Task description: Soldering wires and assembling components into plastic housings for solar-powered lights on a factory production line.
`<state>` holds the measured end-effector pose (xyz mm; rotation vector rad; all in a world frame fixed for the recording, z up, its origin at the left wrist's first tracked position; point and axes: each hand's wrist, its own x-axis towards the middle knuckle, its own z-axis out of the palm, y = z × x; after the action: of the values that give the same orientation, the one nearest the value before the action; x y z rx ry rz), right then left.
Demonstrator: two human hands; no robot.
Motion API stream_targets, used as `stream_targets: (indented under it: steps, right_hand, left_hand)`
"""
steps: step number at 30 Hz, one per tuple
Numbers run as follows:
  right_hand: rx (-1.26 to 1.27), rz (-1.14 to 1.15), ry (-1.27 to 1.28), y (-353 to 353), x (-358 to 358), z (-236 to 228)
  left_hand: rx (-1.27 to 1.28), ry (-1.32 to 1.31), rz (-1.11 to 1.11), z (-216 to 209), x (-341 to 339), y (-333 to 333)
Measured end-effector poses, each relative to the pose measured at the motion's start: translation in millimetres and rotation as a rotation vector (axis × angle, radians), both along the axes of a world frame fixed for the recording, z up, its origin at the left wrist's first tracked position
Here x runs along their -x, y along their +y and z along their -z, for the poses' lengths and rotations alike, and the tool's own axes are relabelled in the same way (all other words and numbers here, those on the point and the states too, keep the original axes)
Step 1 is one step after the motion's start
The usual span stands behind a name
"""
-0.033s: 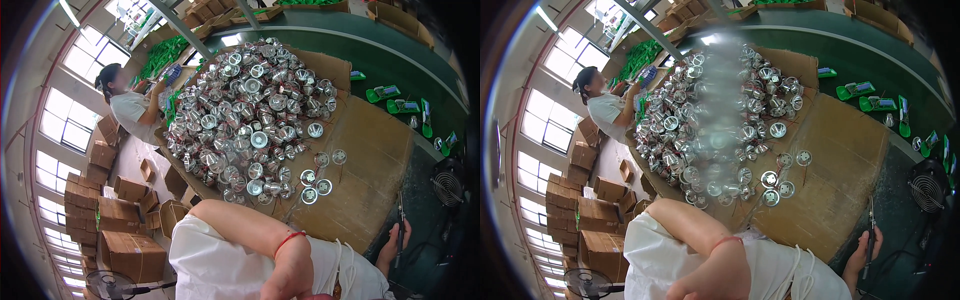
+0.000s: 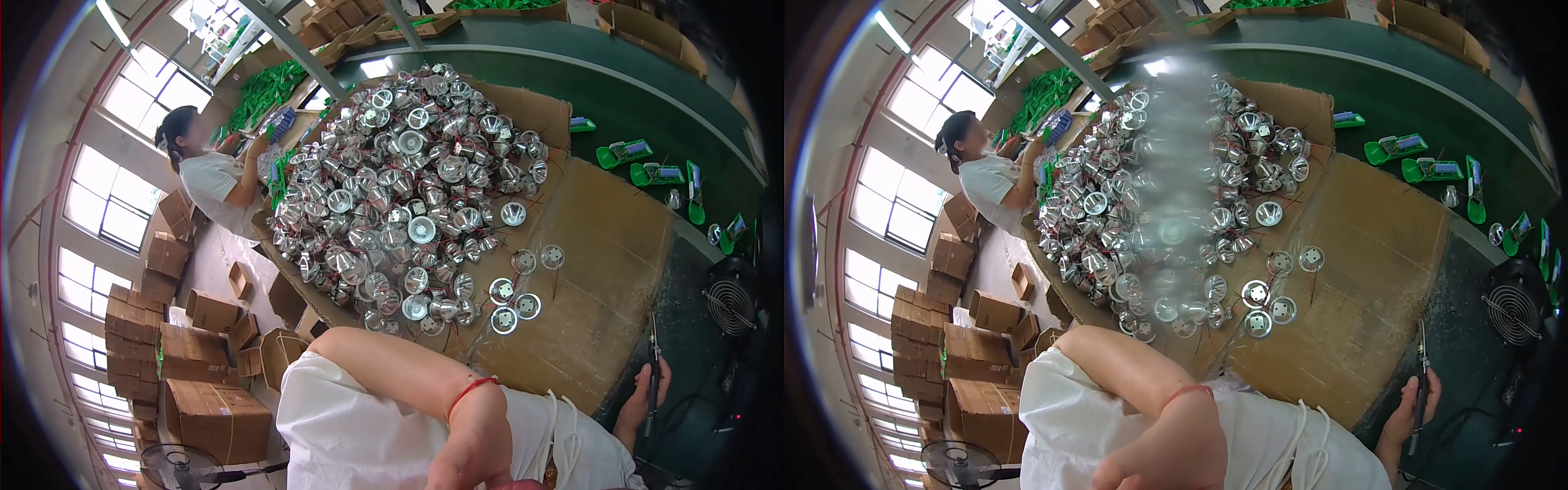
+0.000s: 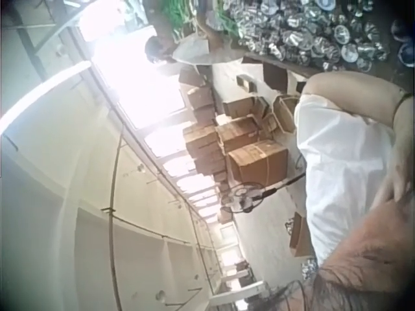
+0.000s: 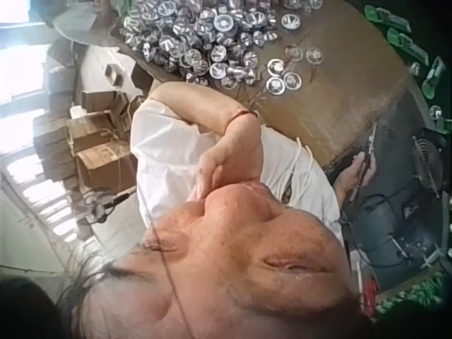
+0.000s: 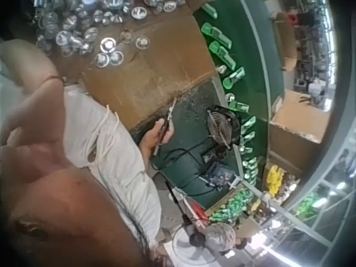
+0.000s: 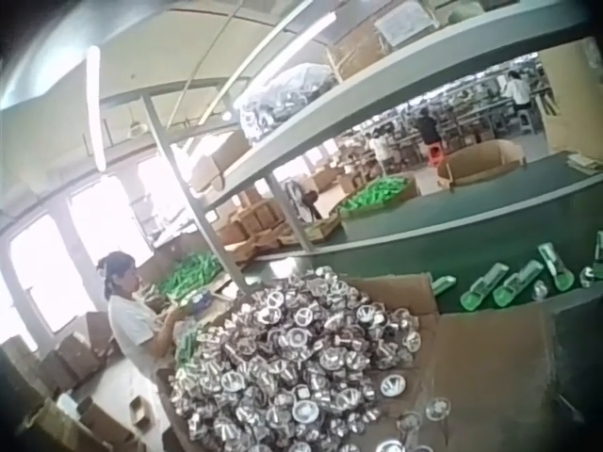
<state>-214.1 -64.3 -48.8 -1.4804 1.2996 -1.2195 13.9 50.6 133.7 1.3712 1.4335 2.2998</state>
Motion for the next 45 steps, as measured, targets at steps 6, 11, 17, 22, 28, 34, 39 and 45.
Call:
stream_targets:
  steps: [6,11,17,22,28,34,39,45]
  right_hand:
    - [0.009,-0.051,-0.008,-0.1,-2.4,1.6]
    - [-0.011,-0.025,0.039,3.0,4.6,-2.5]
    - [0.019,-0.079,-0.006,-0.1,-5.0,-0.2]
    - [0.043,-0.101,0.008,-4.8,2.5,11.0]
    - [0.028,-0.062,0.025,-1.5,0.3,1.7]
    - [-0.018,-0.044,0.072,-3.0,8.0,11.2]
    - [-0.058,-0.077,0.177,-1.1,-4.4,-11.9]
    - [-0.037,-0.057,0.132,-11.2,21.7,27.6]
  left_hand:
    - [-1.836,-1.081,1.959,9.7,-57.3,-8.7]
    - [-1.977,1.717,1.892,-2.3,-62.5,42.1]
    - [-1.347,1.553,2.098,102.0,-9.4,67.4]
    - [-1.329,1.505,1.953,136.1,-31.9,23.7]
    - [-1.218,1.358,1.984,148.1,-52.8,-22.4]
    - [-1.01,1.182,1.95,162.4,-64.6,-63.3]
    - [-0.925,1.104,1.824,160.1,-96.1,-94.5]
    - [-0.898,1.021,1.892,166.4,-105.3,-129.8]
